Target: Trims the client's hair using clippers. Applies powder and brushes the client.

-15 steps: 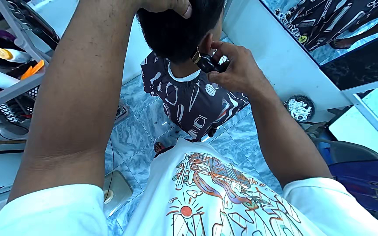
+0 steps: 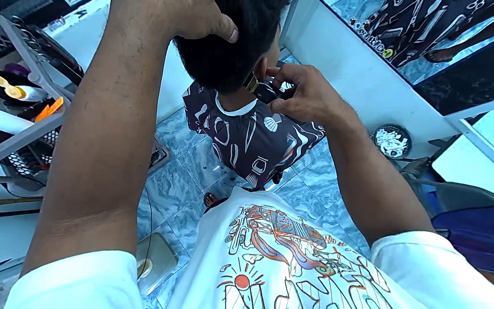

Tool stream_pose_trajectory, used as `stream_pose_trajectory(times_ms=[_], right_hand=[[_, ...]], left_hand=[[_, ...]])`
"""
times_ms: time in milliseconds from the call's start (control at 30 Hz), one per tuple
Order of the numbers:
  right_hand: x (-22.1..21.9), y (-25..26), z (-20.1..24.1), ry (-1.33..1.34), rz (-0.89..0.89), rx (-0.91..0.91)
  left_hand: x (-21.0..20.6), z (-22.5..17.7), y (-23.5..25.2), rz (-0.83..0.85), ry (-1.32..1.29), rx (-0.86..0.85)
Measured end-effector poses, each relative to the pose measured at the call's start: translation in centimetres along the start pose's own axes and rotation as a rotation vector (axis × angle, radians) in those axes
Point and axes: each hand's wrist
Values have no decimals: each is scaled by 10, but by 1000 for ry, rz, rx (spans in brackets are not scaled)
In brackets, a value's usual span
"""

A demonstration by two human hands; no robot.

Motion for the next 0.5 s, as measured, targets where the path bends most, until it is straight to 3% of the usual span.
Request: stream_pose_trajectory(times_ms=[500], right_hand=[[-1,4,-1,33,2,-52]], left_hand=[[0,3,3,11,-20,10]])
Point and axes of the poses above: each hand's wrist, its own y-axis towards the middle knuckle, its own x-axis out of the back of the hand, z = x × y, and after that the axes turned 8 degrees about -x, right-handed
